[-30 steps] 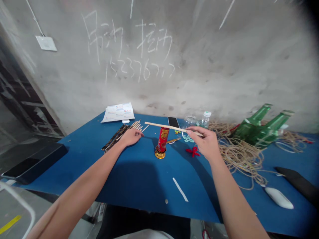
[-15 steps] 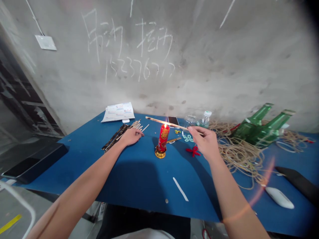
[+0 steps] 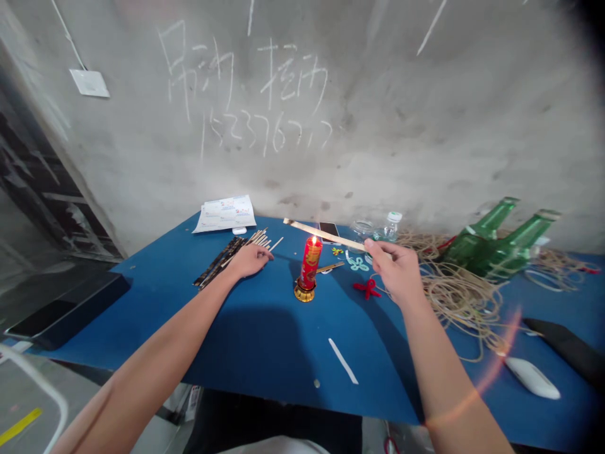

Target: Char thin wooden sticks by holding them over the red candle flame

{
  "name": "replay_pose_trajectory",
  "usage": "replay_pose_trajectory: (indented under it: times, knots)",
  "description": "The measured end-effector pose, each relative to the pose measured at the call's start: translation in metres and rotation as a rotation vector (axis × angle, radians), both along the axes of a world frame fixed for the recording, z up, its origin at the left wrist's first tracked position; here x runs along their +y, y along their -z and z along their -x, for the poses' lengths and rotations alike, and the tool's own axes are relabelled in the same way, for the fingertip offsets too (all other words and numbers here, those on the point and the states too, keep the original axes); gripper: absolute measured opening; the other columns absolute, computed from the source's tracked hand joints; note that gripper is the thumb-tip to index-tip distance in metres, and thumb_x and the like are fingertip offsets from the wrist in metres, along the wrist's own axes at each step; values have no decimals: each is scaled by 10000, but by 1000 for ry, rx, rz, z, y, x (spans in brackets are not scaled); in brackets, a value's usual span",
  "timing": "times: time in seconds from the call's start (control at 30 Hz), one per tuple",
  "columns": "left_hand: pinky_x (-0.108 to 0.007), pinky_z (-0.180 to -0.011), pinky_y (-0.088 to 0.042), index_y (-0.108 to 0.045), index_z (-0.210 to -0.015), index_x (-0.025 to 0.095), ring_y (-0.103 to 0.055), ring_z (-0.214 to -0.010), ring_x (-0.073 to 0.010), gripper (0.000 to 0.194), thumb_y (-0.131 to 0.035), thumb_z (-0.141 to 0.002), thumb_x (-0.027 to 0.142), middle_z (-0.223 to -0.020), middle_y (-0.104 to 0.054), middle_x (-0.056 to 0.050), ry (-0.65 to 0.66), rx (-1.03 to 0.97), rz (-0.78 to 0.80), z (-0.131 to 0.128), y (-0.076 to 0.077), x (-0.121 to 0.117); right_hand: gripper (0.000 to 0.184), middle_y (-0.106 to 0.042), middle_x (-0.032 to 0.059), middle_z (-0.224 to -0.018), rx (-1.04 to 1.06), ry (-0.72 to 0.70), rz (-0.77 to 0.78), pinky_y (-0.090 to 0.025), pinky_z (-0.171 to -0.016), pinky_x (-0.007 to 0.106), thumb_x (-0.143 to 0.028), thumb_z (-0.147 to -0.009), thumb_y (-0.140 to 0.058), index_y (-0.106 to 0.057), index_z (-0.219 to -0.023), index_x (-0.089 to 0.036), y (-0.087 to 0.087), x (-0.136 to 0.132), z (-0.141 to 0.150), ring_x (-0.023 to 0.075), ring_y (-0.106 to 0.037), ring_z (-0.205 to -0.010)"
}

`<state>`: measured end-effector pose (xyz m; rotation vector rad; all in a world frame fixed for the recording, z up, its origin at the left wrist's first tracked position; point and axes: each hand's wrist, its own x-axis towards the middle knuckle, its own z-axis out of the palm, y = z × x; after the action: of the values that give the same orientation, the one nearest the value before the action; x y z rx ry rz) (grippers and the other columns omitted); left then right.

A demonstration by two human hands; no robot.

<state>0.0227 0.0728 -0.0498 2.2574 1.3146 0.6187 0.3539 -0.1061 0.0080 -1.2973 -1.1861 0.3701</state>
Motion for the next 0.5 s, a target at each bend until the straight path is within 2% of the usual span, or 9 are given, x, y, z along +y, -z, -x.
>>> replay_pose_trajectory:
  times: [0.2, 0.5]
  knots:
    - [-280, -640, -485, -839, -1001, 223, -685, -639, -196, 300, -584, -853, 277, -703, -746, -21, -5, 1, 13, 0, -1, -2, 428, -428, -34, -510, -15, 3, -22, -258, -459, 272, -595, -813, -788, -778, -800, -167, -2, -2, -7, 108, -337, -485]
    - [-284, -620, -482, -842, -1006, 226, -672, -615, -197, 297, -592, -850, 267, -675, -734, -20, -18, -7, 37, -1, -4, -3, 386, -440, -30, -516, -8, 6, -60, -248, -462, 275, -548, -793, -825, -769, -772, -166, -6, -7, -16, 103, -343, -491]
